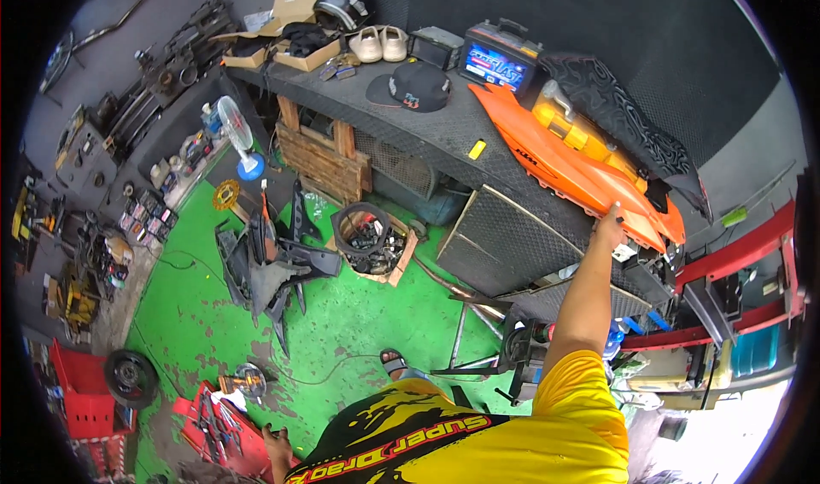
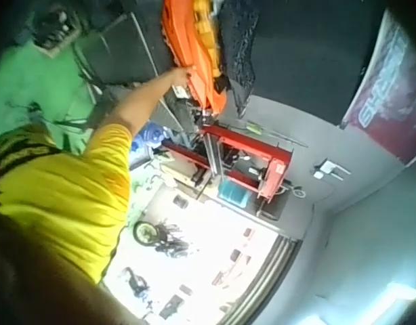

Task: Dismantling motorcycle fairings and plastic components.

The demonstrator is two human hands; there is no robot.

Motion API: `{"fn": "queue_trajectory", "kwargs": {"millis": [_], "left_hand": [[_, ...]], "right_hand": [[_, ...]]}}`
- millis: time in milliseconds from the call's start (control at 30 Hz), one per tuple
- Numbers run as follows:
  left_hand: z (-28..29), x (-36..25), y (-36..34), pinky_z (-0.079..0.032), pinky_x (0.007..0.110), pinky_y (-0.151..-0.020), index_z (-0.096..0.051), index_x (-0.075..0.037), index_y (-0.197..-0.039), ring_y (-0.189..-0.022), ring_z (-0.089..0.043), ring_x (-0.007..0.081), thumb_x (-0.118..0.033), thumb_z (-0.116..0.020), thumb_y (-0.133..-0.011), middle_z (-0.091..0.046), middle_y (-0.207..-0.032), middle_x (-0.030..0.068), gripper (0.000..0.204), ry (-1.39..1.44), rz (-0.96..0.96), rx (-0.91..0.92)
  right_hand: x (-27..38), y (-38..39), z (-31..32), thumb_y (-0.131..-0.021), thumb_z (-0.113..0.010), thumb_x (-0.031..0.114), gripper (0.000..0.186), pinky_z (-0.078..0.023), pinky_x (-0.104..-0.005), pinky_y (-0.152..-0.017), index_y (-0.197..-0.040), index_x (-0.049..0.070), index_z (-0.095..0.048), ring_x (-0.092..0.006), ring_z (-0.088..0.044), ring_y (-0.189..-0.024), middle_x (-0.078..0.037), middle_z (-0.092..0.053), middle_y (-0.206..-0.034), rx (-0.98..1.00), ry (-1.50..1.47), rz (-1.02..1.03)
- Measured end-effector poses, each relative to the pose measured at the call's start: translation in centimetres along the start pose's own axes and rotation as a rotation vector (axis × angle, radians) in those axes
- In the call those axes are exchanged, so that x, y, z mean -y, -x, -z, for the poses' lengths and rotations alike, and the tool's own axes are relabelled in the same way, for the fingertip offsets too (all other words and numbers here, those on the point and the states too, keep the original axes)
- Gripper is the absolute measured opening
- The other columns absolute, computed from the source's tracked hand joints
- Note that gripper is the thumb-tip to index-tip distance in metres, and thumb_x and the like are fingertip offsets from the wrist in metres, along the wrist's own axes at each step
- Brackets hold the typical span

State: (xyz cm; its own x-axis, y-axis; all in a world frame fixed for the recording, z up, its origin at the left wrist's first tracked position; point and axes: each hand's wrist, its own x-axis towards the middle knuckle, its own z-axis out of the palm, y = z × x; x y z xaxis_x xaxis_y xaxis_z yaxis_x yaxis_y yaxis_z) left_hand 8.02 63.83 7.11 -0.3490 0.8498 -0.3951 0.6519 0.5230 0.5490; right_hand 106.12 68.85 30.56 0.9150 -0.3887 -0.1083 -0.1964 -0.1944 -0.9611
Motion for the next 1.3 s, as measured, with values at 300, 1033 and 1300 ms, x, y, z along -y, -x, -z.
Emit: {"fn": "queue_trajectory", "kwargs": {"millis": [300,1033,1300], "left_hand": [[-0.7,3.2,8.5,-0.051,0.044,-0.096,-0.051,0.001,-0.135,-0.109,-0.065,0.0402,-0.033,-0.076,-0.08,-0.065,-0.119,0.029,0.069,-0.068,0.262,0.047],[-8.7,23.6,45.5,-0.046,0.043,-0.104,-0.064,0.003,-0.124,-0.121,-0.059,0.0396,-0.048,-0.061,-0.088,-0.063,-0.126,0.0266,0.062,0.472,1.2,-0.29],[-6.0,23.2,50.0,-0.049,0.046,-0.1,-0.063,-0.002,-0.122,-0.116,-0.062,0.0407,-0.042,-0.064,-0.09,-0.065,-0.121,0.0261,0.052,0.639,1.382,-0.73]], "right_hand": [[4.2,12.4,-4.4,-0.09,-0.074,0.036,0.083,-0.047,-0.0463,-0.1,-0.145,-0.008,-0.03,-0.0381,-0.056,-0.117,-0.027,-0.052,-0.13,0.293,-0.094,0.925],[-40.2,74.9,17.3,-0.086,-0.057,-0.002,0.026,-0.052,-0.0369,-0.048,-0.111,-0.008,-0.061,-0.0238,-0.064,-0.06,-0.013,-0.064,-0.079,2.471,1.292,0.791],[-47.9,85.5,25.5,-0.096,-0.052,0.013,0.02,-0.047,-0.0397,-0.042,-0.098,-0.006,-0.059,-0.0257,-0.057,-0.049,-0.012,-0.055,-0.065,2.329,1.733,1.45]]}}
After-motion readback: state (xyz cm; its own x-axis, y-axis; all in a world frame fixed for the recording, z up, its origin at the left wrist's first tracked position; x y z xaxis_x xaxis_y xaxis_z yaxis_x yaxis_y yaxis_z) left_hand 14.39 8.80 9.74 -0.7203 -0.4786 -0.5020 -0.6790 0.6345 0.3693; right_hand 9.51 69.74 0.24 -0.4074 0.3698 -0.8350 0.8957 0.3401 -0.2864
